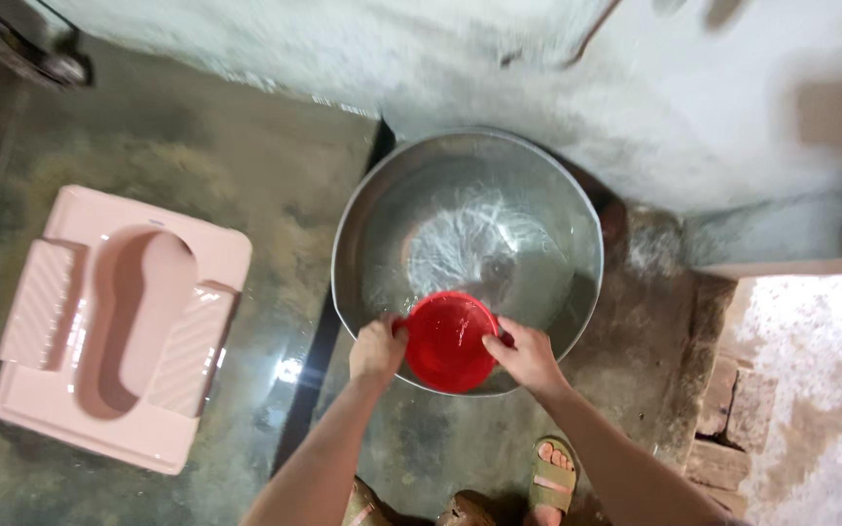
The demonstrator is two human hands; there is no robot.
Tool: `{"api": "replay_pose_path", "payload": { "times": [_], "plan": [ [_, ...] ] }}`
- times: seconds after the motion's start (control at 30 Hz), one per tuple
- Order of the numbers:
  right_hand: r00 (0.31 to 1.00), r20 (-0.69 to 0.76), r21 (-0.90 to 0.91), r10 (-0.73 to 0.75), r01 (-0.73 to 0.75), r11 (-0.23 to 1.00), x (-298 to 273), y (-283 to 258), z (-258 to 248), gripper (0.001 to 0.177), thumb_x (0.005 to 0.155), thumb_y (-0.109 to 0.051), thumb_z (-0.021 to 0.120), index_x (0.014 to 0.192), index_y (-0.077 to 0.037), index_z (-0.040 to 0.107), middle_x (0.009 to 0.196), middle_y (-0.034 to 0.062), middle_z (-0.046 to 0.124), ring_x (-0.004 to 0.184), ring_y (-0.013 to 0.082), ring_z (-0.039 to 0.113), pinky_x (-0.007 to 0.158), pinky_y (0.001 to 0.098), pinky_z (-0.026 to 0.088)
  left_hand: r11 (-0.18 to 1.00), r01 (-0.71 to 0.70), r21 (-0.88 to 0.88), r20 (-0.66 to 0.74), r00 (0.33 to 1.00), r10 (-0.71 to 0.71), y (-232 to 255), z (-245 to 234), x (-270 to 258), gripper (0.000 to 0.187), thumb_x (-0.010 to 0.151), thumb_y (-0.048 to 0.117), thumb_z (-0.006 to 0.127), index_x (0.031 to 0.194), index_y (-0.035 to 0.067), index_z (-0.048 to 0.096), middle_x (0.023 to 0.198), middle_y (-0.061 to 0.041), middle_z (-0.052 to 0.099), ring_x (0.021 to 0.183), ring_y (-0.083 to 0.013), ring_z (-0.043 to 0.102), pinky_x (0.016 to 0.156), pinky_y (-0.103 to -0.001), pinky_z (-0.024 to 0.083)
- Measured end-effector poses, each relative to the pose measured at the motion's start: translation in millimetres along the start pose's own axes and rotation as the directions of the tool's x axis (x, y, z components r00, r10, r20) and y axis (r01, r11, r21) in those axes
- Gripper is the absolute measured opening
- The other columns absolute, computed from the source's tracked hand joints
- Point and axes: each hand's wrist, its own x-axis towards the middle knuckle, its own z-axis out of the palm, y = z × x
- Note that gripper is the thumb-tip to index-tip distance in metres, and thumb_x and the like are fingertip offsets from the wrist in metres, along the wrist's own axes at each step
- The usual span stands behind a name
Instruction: The person pours water from a red mug into a squat toilet and a metal bowl, then rinses the mug and their hands under a tap.
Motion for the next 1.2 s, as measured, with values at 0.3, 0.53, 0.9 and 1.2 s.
{"api": "replay_pose_path", "payload": {
  "times": [0.3,0.53,0.9,1.2],
  "plan": [
    [0.996,0.092,0.112,-0.022,0.012,0.994,-65,-168,-93,0.035,0.086,-0.024,0.074,0.116,-0.008,0.073,0.074,0.0055,0.080,0.062,0.0101,0.073,0.061,0.0292,0.057,0.990,0.005,-0.141,-0.040,0.999,-0.011,71,-135,-114,0.039,0.090,0.041,0.065,0.117,0.013,0.065,0.101,-0.014,0.077,0.098,-0.0342,0.073,0.085,-0.046,0.056],
    [0.967,0.229,0.156,-0.108,0.073,0.985,-94,-319,-161,0.038,0.088,-0.026,0.073,0.121,-0.007,0.072,0.078,0.0041,0.080,0.065,0.0096,0.074,0.061,0.0289,0.060,0.936,0.019,-0.352,-0.097,0.994,-0.057,120,-265,-187,0.040,0.090,0.037,0.071,0.113,0.006,0.064,0.093,-0.015,0.077,0.085,-0.0272,0.074,0.079,-0.039,0.058],
    [0.934,0.315,0.379,-0.167,0.038,0.925,-133,-523,-220,0.051,0.089,-0.050,0.066,0.123,-0.012,0.058,0.084,0.0062,0.070,0.072,0.0120,0.066,0.055,0.0294,0.054,0.619,-0.030,-0.785,0.098,0.980,0.171,163,-478,-315,0.009,0.087,0.008,0.061,0.095,0.006,0.064,0.067,-0.003,0.063,0.053,-0.0096,0.053,0.048,-0.026,0.040],
    [0.806,0.358,0.632,-0.471,0.162,0.758,-173,-677,-226,0.094,0.069,-0.065,0.078,0.139,-0.008,0.052,0.090,0.0044,0.072,0.078,0.0150,0.068,0.062,0.0294,0.051,0.553,-0.101,-0.827,-0.025,0.989,0.143,172,-630,-403,0.004,0.089,0.014,0.059,0.091,0.010,0.061,0.063,-0.001,0.060,0.051,-0.0090,0.051,0.046,-0.024,0.036]
  ]
}}
